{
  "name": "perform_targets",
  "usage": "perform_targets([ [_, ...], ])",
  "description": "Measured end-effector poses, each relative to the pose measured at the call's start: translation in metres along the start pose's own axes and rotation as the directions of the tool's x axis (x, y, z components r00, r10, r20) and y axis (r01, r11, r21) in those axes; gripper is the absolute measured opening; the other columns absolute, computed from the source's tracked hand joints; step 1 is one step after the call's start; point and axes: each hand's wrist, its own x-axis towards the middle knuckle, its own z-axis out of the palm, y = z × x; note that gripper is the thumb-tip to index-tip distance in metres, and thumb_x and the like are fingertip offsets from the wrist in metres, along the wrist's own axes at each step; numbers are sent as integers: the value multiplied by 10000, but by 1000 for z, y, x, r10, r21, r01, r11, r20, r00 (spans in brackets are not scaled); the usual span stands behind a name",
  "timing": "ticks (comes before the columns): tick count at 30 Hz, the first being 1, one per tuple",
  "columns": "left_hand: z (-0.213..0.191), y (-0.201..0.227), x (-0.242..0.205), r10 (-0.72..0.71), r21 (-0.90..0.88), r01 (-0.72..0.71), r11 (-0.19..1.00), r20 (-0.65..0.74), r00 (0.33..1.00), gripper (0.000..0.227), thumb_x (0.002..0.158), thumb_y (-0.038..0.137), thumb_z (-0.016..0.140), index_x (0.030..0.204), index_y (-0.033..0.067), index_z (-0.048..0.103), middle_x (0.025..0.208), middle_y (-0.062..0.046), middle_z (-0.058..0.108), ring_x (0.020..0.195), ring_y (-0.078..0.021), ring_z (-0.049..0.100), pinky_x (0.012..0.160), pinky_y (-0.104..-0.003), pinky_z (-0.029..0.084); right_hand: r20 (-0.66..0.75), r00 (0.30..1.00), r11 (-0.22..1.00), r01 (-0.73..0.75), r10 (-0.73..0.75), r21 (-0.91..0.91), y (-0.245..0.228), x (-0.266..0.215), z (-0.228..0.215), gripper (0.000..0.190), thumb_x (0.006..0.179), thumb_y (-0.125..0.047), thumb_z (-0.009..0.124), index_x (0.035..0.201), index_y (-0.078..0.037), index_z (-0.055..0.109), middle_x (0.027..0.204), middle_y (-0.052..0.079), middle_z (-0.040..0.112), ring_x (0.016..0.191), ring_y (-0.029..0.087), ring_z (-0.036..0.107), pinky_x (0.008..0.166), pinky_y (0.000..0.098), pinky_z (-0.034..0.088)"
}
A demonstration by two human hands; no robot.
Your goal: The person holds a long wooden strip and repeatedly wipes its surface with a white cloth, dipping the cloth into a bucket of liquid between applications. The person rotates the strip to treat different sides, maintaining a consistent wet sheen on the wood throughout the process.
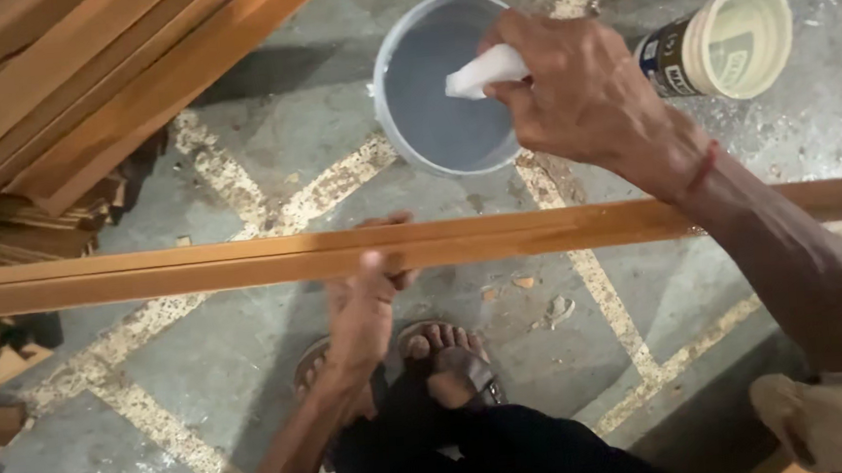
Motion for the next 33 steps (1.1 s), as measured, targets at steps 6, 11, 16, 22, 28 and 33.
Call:
perform_targets([
  [6,-53,24,-5,179,-214,-298,930,-444,878,364,1086,469,444,1234,153,550,961,-123,727,921,-270,744,841,-388,627,65,998,993,-30,23,111,4,13,18,219,953,-71,769,1116,16,652,862,170,744,679,224,733,561,355,596],
  [11,-89,3,-1,190,-244,-360,900,-522,831,281,1218,284,586,1094,32,588,957,-85,707,839,-172,661,791,-353,551,15,957,897,-278,291,343,16,6,-30,241,985,-137,798,1122,-8,648,891,148,716,716,180,712,597,292,603],
  [16,-64,-8,-31,-31,-64,15,998,-260,965,307,1061,265,636,1296,73,591,1070,-144,764,819,-168,642,701,-325,515,204,780,281,-436,591,855,47,-16,-61,147,1058,-113,723,1053,-31,601,942,82,658,646,108,594,540,212,476],
  [22,-67,35,-18,-37,-290,-56,955,-304,952,384,1039,385,515,1314,117,530,1193,-172,713,1079,-275,739,923,-369,643,386,675,69,-544,629,837,85,-33,-26,240,1022,-116,704,1151,71,625,957,134,676,624,103,592,537,219,496],
  [28,-74,35,-5,18,-263,-113,958,-339,940,335,1143,341,557,1232,24,619,1123,-205,715,1027,-273,718,742,-331,601,472,605,206,-729,642,653,116,-53,-1,296,988,-114,689,1055,171,646,802,175,657,584,149,616,522,257,521],
  [33,-80,28,0,1,-232,-108,967,-420,908,262,1105,286,617,1180,37,653,1060,-173,741,960,-257,730,683,-312,585,527,550,214,-796,648,567,137,-72,-11,248,971,-89,694,967,157,660,726,145,651,556,158,601,502,264,492],
])
